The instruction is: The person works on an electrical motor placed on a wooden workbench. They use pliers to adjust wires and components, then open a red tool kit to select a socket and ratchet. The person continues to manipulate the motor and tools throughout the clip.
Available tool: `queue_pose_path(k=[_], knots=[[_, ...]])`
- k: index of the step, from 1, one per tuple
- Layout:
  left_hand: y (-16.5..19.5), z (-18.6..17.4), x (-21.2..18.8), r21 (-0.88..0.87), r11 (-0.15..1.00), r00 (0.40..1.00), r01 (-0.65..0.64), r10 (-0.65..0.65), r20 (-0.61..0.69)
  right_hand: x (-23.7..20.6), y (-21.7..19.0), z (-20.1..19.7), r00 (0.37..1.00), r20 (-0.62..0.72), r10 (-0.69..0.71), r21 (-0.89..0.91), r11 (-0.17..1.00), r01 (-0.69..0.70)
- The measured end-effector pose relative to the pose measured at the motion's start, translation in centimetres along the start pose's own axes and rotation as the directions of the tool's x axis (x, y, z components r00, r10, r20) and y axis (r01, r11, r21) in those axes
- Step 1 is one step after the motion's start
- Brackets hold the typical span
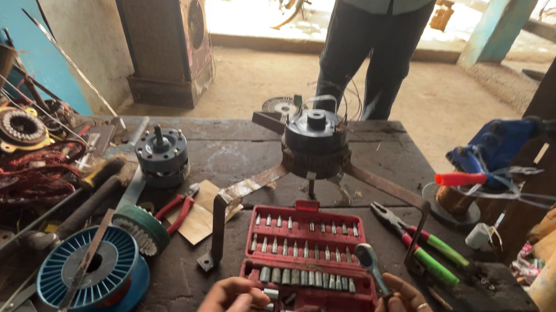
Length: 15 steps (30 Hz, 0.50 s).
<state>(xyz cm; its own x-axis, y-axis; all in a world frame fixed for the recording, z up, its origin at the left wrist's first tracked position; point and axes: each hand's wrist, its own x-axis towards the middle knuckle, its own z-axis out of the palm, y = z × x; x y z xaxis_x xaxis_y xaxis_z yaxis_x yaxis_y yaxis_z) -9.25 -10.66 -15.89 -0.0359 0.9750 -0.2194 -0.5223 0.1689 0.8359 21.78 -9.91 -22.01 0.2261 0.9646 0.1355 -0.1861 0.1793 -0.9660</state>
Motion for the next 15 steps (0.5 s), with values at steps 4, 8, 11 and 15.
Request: queue_pose_path(k=[4, 8, 11, 15], knots=[[-1.0, 4.0, -1.6, 0.321, 0.924, 0.978, -0.206, 0.185, 0.096, -3.3, 0.2, 0.6, 0.989, -0.028, 0.142, 0.037, 0.989, -0.141], [0.8, 7.2, -4.3, 0.573, 0.540, 0.780, -0.616, 0.518, 0.351, -6.4, -0.1, 0.8, 0.992, -0.012, 0.128, 0.096, 0.987, -0.126], [2.4, 9.3, -4.9, 0.618, 0.133, 0.547, -0.774, 0.631, 0.550, -7.2, 0.7, 0.1, 0.975, 0.151, 0.166, 0.218, 0.956, -0.197], [3.4, 10.3, -5.2, 0.734, -0.129, 0.624, -0.667, 0.442, 0.644, -7.0, 4.0, -1.6, 0.968, 0.220, 0.122, 0.158, 0.975, -0.158]])
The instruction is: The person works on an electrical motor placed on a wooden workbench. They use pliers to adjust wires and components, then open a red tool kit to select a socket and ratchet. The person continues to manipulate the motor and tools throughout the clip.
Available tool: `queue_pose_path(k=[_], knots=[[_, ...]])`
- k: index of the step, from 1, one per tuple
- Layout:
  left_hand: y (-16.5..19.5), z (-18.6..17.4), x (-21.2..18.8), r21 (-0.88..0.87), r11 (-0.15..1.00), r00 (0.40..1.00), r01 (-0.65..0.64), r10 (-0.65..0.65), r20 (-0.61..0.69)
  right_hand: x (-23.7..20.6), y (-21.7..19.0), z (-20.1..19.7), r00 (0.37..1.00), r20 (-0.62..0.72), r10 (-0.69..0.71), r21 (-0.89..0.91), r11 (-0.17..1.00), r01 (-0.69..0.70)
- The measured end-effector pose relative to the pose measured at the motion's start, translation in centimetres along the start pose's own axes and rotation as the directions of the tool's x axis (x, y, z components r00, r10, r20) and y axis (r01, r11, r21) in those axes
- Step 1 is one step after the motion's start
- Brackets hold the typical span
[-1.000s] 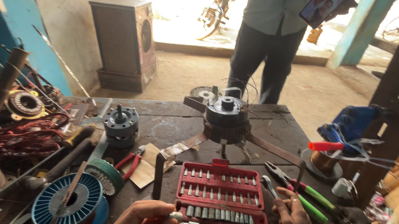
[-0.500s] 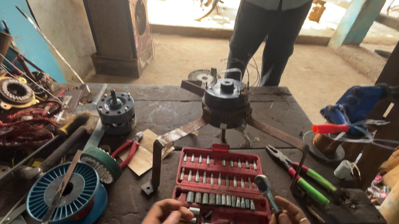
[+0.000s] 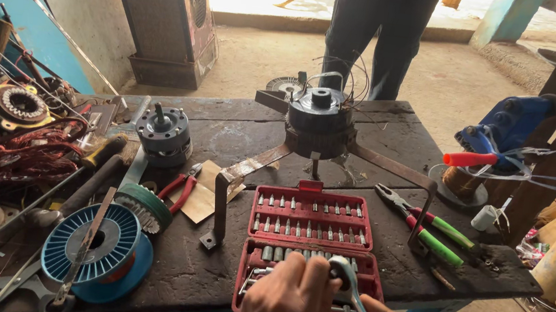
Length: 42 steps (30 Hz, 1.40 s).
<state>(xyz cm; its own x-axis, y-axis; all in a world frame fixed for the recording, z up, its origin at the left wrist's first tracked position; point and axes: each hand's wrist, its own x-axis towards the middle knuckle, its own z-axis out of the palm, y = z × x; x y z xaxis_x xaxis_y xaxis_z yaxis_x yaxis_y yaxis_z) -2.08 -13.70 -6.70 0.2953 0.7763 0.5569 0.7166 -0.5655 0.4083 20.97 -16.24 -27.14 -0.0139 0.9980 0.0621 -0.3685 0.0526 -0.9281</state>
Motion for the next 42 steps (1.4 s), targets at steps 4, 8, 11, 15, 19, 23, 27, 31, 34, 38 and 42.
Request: queue_pose_path(k=[4, 8, 11, 15, 19, 23, 27, 31, 34, 38, 42], knots=[[-0.6, 0.4, -0.1, 0.089, 0.988, 0.991, -0.127, 0.131, -0.038, 1.7, 3.5, -3.1, 0.975, 0.189, 0.120, 0.172, 0.973, -0.153], [-1.9, 1.4, -0.4, -0.061, 0.997, 0.997, -0.051, 0.047, -0.061, 3.8, 6.4, -3.9, 0.950, 0.310, -0.032, 0.009, 1.000, 0.030], [-2.5, 2.5, -0.7, -0.283, 0.943, 0.981, 0.174, -0.191, -0.035, 4.2, 7.1, -2.9, 0.944, 0.270, -0.189, -0.521, 0.796, 0.309], [-2.8, 3.9, -1.4, -0.557, 0.776, 0.924, 0.296, -0.381, -0.041, 4.2, 7.7, -0.6, 0.893, 0.272, -0.359, -0.519, 0.726, 0.450], [-3.2, 4.4, -1.6, -0.489, 0.801, 0.905, 0.345, -0.422, -0.054, 4.5, 8.9, 0.5, 0.921, 0.137, -0.365, -0.554, 0.743, 0.377], [-4.3, 4.2, -1.3, -0.431, 0.762, 0.847, 0.484, -0.532, 0.011, 5.3, 6.8, -4.5, 0.994, -0.003, -0.109, -0.056, 0.992, 0.109], [-6.6, 2.7, -2.4, -0.538, 0.794, 0.835, 0.283, -0.479, -0.269, 3.8, 1.0, -13.0, 0.667, -0.609, -0.429, -0.461, 0.876, 0.142], [-8.6, 1.7, -3.6, -0.609, 0.716, 0.751, 0.341, -0.597, -0.282, 0.7, 1.2, -14.4, 0.499, -0.357, -0.790, -0.902, 0.431, 0.036], [-9.2, 1.0, -4.3, -0.530, 0.684, 0.708, 0.501, -0.676, -0.202, 0.1, 2.6, -13.1, 0.674, -0.001, -0.738, -0.992, 0.085, 0.092], [-9.2, 0.2, -4.1, -0.299, 0.838, 0.803, 0.457, -0.533, -0.268, -0.6, 1.9, -11.5, 0.705, -0.336, -0.625, -0.862, 0.506, 0.038], [-7.9, 0.6, -3.7, -0.503, 0.721, 0.775, 0.476, -0.615, -0.148, -1.2, -0.4, -10.0, 0.792, -0.571, -0.215, -0.340, 0.940, 0.010]])
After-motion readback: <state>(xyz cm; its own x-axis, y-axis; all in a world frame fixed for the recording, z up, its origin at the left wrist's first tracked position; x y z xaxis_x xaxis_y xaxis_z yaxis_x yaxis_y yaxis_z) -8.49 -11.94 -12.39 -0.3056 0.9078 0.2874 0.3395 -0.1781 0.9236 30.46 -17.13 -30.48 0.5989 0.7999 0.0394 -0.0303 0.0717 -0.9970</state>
